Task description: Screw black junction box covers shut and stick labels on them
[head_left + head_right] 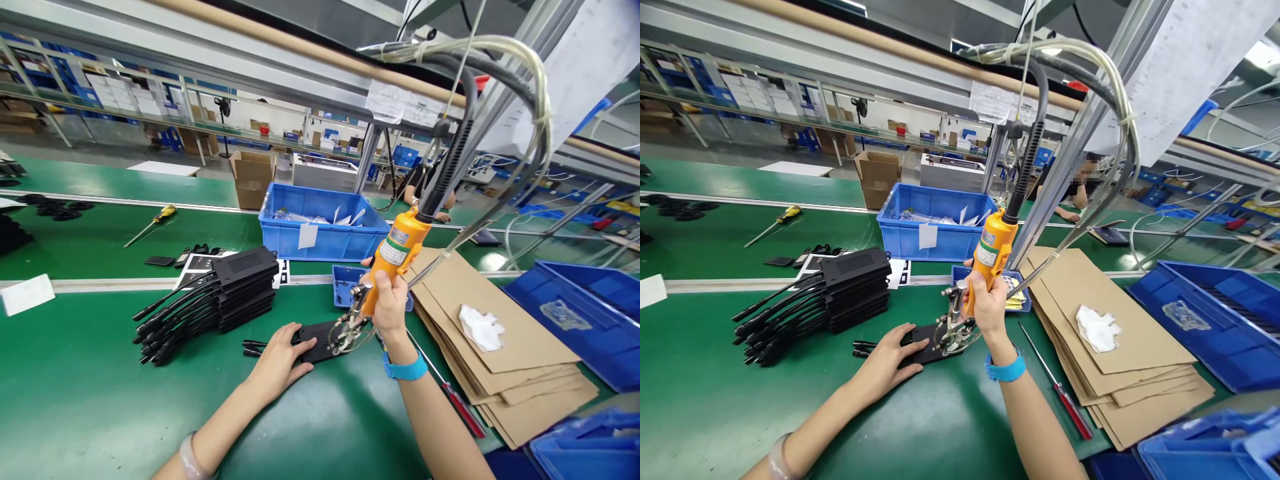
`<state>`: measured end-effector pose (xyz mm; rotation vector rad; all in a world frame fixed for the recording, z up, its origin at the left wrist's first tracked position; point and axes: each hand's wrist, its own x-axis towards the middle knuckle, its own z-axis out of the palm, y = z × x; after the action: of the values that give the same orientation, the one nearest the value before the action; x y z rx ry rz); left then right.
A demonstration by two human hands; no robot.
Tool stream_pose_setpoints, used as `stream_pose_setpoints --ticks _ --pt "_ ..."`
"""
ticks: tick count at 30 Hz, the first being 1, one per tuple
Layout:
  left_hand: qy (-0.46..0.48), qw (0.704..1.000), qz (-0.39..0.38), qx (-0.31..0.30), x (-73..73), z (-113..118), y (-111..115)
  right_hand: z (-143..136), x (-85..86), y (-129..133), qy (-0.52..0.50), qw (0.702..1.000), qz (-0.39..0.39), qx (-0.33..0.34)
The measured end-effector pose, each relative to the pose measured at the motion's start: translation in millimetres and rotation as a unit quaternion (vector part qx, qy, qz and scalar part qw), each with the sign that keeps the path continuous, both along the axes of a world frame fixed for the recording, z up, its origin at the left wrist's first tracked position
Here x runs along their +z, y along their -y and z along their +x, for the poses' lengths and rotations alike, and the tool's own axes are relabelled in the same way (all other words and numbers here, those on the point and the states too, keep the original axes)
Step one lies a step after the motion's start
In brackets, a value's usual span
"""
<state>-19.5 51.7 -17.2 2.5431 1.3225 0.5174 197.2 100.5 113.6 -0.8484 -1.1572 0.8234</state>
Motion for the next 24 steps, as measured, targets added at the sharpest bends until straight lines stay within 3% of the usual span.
stream_pose_setpoints --ticks 17,20,24 --pt "0.026 0.999 -0.033 0.002 3.9 1.5 -0.7 1.5 -16.5 17.1 -0.013 0.999 0.003 0.030" --pt "0.027 0.999 -0.034 -0.007 5.7 -2.8 -0.6 1.2 -2.2 18.7 -0.010 1.000 0.004 0.022" --pt "0.033 0.999 -0.029 -0.011 6.2 -10.6 2.4 -0.5 38.8 10.5 -0.027 0.999 0.041 0.009"
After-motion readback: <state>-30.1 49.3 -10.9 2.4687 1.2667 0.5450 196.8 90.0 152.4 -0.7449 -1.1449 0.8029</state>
